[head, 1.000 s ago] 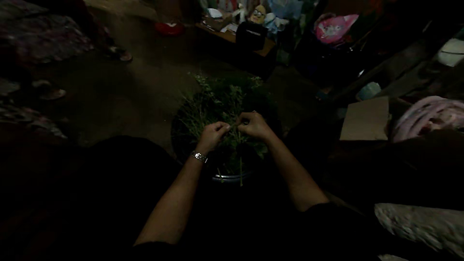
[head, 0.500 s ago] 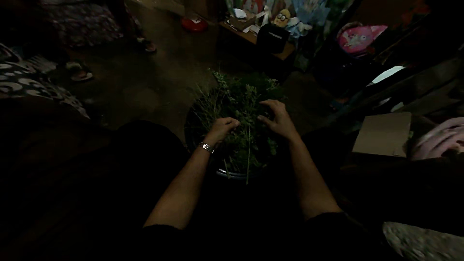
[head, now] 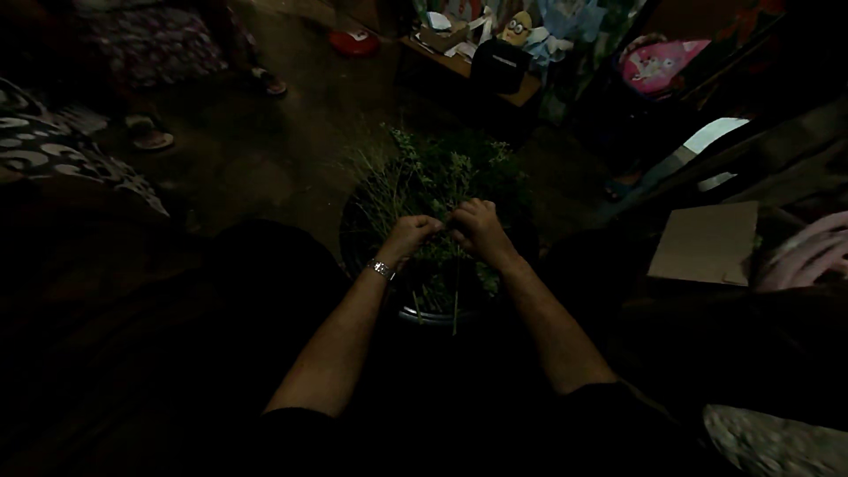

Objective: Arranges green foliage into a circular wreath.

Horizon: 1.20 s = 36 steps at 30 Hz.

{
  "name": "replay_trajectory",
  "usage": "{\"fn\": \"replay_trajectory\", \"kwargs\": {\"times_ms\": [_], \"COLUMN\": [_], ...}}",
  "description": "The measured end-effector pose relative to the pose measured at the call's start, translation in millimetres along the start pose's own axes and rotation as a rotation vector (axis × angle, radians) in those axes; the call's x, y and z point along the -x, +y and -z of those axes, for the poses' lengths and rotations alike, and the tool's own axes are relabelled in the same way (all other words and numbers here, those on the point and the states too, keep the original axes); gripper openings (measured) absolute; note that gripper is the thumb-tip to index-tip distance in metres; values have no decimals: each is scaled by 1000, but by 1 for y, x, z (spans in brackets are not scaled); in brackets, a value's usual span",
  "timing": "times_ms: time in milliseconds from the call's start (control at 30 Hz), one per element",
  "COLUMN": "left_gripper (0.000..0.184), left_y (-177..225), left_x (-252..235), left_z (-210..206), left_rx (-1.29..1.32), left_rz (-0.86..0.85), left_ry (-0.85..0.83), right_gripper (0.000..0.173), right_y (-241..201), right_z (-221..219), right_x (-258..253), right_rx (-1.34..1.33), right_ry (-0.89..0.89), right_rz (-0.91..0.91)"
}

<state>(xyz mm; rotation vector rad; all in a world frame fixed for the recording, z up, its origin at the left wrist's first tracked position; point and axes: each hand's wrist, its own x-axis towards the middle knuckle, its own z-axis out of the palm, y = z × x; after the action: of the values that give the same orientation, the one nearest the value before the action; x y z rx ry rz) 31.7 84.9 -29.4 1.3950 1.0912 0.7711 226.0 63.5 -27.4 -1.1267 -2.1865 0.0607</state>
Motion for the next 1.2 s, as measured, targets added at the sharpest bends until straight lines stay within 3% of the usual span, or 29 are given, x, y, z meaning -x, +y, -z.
{"fn": "replay_trajectory", "kwargs": {"times_ms": [167, 367, 567, 667, 767, 1067, 1200], "left_gripper": [17, 17, 17, 18, 20, 19, 18], "left_y": [14, 3, 1, 5, 6, 9, 15], "left_x": [12, 0, -1, 2, 3, 1, 3], "left_z": [-2, 10, 6, 5, 5, 12, 23], "left_rx": [-86, -49, -51, -34, 7, -99, -111], "left_rz": [4, -18, -30, 10, 44, -20, 23], "left_ry": [-18, 13, -18, -21, -34, 39, 120], "right_gripper": [9, 13, 41, 25, 13, 12, 13], "right_y": [1, 18, 21, 14, 8, 5, 16], "right_z": [19, 59, 36, 17, 20, 48, 65], "right_x": [0, 3, 0, 1, -1, -1, 2], "right_rx": [-178, -275, -125, -140, -272, -366, -330], "right_ry": [-48, 0, -105, -91, -111, -141, -70], "right_rz": [-91, -319, -204, -129, -195, -430, -473]}}
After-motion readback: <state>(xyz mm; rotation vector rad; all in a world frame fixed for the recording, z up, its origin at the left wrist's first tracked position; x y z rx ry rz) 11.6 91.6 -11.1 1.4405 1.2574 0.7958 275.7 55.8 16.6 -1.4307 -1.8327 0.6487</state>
